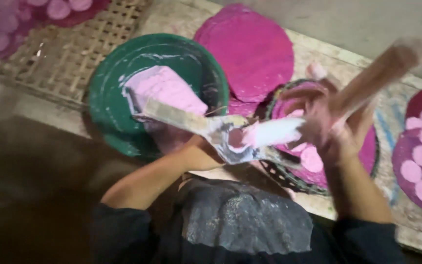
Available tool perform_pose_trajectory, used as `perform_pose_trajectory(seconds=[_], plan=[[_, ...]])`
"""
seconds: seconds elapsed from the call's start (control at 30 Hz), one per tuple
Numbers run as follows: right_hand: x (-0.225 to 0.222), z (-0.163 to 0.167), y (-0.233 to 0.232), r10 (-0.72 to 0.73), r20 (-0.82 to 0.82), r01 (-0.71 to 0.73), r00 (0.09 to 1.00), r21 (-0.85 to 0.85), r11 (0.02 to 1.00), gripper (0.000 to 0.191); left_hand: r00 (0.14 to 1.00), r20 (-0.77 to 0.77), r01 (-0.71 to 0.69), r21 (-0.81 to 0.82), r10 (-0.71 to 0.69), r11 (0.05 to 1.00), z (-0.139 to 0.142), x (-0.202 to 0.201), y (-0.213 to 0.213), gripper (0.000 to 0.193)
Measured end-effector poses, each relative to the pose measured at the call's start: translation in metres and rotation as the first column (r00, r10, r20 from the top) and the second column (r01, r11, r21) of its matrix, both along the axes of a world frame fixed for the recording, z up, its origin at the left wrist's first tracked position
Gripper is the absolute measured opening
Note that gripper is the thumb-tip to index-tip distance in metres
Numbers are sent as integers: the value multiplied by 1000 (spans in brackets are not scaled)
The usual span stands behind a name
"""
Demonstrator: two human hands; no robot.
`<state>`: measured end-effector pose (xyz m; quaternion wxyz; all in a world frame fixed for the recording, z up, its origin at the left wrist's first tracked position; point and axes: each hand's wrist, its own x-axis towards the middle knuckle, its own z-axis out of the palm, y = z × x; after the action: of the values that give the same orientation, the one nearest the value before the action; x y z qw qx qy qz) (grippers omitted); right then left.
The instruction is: The person scoops pink paste from a green bucket and places it into a wooden press. They press the paste to form circular pads, which are then arranged on a pink mat. The person repeats this process, occasionally cleaning the press and using a metal ring to shape the paste.
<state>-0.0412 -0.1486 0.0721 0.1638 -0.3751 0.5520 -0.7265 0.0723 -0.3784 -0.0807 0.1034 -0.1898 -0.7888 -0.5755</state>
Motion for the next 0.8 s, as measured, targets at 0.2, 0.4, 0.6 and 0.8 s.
perform_pose_trajectory(seconds=[0.2,0.4,0.6,0.8], plan=[[11,-14,94,3,-942,37,336,16,999,63,885,328,188,399,-331,898,-1,-19,81,67],[24,-43,144,-33,-850,226,526,103,969,74,778,420,299,405,-467,864,-6,-54,164,64],[-8,-69,231,105,-65,-75,992,351,933,119,868,353,407,-105,-349,907,27,-122,183,60],[-20,-149,285,44,460,-224,887,346,911,127,772,422,583,-174,-475,793,46,-191,178,57]])
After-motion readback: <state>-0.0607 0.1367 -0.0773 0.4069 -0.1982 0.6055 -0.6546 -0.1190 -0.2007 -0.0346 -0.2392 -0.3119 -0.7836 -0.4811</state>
